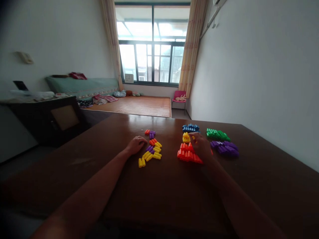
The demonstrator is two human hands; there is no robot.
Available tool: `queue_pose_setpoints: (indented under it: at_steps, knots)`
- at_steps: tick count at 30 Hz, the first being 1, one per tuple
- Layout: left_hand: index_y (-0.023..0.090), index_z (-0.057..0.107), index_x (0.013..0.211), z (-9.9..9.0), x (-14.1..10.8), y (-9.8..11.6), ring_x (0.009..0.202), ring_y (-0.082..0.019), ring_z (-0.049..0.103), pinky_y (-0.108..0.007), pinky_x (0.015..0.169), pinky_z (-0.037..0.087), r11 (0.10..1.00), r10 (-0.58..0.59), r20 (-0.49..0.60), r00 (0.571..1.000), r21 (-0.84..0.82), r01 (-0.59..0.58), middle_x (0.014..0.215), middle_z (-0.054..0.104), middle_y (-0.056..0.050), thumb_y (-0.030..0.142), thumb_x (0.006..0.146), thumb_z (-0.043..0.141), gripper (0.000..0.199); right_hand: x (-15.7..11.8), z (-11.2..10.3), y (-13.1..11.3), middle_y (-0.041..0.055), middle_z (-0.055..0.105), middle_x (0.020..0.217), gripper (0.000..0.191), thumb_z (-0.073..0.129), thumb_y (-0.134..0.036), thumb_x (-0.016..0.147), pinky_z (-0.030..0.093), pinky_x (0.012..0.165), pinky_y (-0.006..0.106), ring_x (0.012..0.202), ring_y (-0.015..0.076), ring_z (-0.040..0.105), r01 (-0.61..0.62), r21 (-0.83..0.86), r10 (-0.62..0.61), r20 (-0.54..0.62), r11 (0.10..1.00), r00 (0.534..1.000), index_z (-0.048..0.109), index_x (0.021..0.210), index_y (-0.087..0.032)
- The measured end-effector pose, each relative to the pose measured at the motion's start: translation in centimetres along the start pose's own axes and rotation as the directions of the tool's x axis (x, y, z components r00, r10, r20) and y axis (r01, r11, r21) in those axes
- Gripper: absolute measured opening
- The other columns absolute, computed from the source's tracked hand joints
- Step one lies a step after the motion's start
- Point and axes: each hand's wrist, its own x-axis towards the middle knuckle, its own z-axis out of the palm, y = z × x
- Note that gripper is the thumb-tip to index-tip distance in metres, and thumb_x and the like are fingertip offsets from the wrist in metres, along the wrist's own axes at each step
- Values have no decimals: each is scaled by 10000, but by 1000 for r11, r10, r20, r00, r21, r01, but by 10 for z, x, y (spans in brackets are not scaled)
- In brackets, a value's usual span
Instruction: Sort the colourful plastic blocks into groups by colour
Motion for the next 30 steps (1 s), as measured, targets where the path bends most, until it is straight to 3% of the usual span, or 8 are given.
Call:
queue_pose_setpoints:
  at_steps: [2, 6, 11, 13, 15, 22, 26, 30]
  knots:
    - [235, 749, 905, 2, 0, -1, 967, -207, 595, -342, 924, 453, 1000, 5, -8, 1000, 4, -5, 1001, 697, -41, 175, 814, 500, 272, 3, 20, -45, 71, 665, 1075, 271, 431, -265, 922, 493, 802, 311, 893, 186, 621, 137, 130, -161, 195, 982, 968, 634, 1093, -212]
    - [236, 754, 899, 4, 0, -1, 956, -208, 593, -342, 918, 453, 1000, 12, -17, 1000, -5, -12, 992, 702, -40, 173, 808, 503, 274, 18, 58, -112, 55, 637, 1191, 341, 454, -175, 900, 455, 919, 343, 1041, 200, 562, 379, 216, -437, 437, 900, 786, 619, 1188, -253]
    - [248, 754, 901, 3, 0, -1, 965, -198, 593, -338, 944, 441, 999, 6, 2, 1000, -31, -6, 976, 702, -31, 187, 807, 516, 263, 45, 97, -135, 54, 646, 1180, 473, 544, -76, 785, 452, 900, 340, 1076, 226, 537, 465, 262, -506, 671, 845, 542, 618, 1213, -263]
    - [251, 754, 900, 4, 0, -2, 974, -199, 589, -336, 943, 442, 999, -7, 5, 1000, -37, 7, 974, 699, -31, 192, 806, 519, 259, 54, 110, -134, 52, 658, 1140, 478, 579, -74, 748, 451, 890, 335, 1073, 235, 543, 450, 273, -489, 726, 850, 483, 635, 1186, -259]
    - [253, 753, 907, 5, 0, -4, 976, -203, 587, -337, 937, 445, 999, -10, 4, 1000, -39, 10, 977, 696, -34, 205, 809, 521, 256, 59, 119, -132, 61, 659, 1102, 461, 640, -108, 715, 453, 871, 326, 1039, 237, 563, 418, 263, -462, 730, 870, 503, 650, 1154, -246]
    - [254, 756, 894, 7, 1, -5, 956, -201, 587, -331, 926, 451, 998, -41, -2, 999, -43, 41, 985, 697, -31, 181, 797, 521, 265, 62, 124, -129, 40, 645, 925, 334, 800, -188, 584, 446, 692, 261, 817, 183, 596, 271, 241, -363, 607, 932, 707, 699, 902, -203]
    - [245, 759, 898, 4, 1, -2, 950, -198, 594, -324, 914, 455, 999, -36, 5, 999, -41, 36, 973, 702, -33, 174, 794, 520, 270, 59, 106, -125, 15, 642, 807, 131, 732, -197, 689, 424, 635, 228, 683, 120, 567, 183, 312, -321, 476, 932, 819, 675, 806, -182]
    - [235, 757, 887, 3, 3, -3, 933, -202, 605, -333, 906, 455, 999, -7, 6, 1000, -33, 7, 967, 706, -39, 188, 804, 500, 274, 59, 71, -98, 5, 666, 789, 128, 644, -245, 772, 452, 630, 230, 664, 115, 590, 19, 364, -154, 344, 931, 926, 629, 889, -196]
